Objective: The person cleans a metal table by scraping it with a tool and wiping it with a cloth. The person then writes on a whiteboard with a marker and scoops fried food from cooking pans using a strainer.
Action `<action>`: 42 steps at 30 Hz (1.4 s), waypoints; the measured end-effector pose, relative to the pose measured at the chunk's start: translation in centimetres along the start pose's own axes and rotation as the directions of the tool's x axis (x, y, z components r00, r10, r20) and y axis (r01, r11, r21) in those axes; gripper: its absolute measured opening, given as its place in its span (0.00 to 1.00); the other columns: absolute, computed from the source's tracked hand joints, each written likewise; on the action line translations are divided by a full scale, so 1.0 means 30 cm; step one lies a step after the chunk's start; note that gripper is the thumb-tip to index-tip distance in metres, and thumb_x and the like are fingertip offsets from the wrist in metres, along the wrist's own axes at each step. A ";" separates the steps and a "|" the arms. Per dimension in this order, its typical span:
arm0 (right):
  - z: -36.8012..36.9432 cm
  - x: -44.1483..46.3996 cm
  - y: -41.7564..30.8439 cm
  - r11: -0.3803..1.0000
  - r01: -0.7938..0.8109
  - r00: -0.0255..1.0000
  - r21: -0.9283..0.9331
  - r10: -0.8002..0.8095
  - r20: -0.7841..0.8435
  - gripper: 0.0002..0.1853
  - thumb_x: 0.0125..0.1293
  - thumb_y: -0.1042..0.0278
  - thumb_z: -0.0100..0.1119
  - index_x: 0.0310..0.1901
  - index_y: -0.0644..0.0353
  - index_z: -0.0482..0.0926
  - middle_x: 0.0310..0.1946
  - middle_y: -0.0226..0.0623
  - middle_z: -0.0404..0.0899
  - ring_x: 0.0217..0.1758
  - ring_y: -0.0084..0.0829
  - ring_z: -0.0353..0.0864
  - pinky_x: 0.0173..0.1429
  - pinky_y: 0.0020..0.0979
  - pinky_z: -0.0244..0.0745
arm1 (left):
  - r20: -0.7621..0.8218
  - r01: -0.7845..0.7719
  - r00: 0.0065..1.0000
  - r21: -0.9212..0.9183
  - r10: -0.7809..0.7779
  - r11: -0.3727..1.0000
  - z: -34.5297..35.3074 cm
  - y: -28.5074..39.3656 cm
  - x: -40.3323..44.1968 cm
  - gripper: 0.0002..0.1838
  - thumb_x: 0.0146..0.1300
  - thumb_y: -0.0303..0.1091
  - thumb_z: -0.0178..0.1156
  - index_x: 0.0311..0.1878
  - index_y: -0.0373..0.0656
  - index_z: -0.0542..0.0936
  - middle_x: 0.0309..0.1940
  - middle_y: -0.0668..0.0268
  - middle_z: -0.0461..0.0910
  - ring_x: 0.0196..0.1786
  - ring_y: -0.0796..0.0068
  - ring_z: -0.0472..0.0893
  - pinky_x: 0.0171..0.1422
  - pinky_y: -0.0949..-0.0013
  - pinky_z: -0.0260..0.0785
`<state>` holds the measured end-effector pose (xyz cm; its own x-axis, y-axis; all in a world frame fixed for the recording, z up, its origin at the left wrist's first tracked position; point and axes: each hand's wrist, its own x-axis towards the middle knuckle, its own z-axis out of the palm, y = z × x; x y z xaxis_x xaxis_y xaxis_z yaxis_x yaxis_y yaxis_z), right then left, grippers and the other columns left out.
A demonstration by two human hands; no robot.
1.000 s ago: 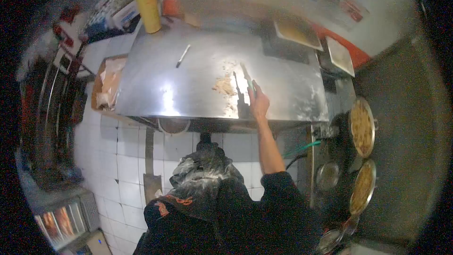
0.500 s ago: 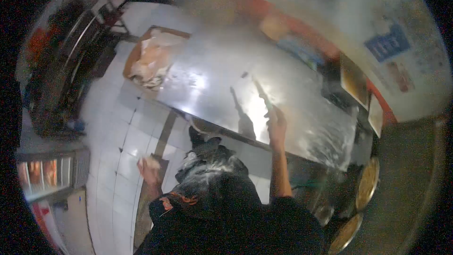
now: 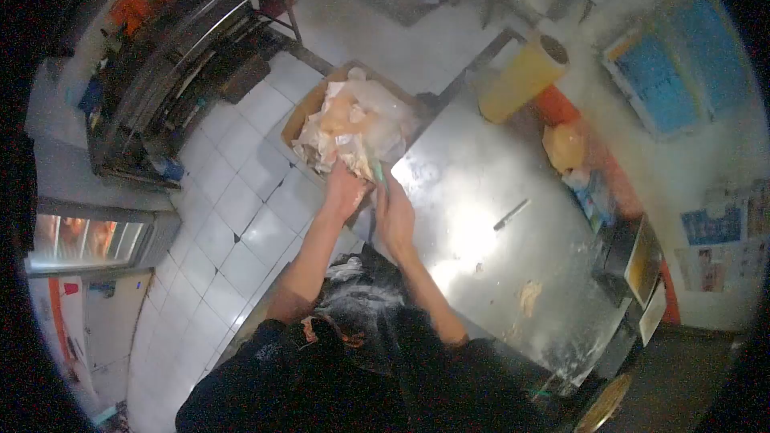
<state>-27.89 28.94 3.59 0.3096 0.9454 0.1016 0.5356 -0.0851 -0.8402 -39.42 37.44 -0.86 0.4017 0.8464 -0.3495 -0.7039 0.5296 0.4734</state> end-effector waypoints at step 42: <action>0.838 0.775 -0.691 0.935 -0.328 0.945 0.131 0.325 0.044 0.25 0.81 0.49 0.48 0.68 0.58 0.75 0.29 0.19 0.68 0.27 0.12 0.61 0.29 0.19 0.56 | -0.211 0.221 0.961 0.975 0.177 -0.038 -1.683 1.301 0.229 0.24 0.64 0.48 0.66 0.58 0.43 0.80 0.56 0.52 0.82 0.61 0.48 0.79 0.65 0.51 0.73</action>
<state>-51.55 60.60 9.98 0.4320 0.8793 -0.2007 0.2962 -0.3485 -0.8893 -93.70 61.10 -25.59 0.1377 0.8958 -0.4225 0.6866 0.2211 0.6926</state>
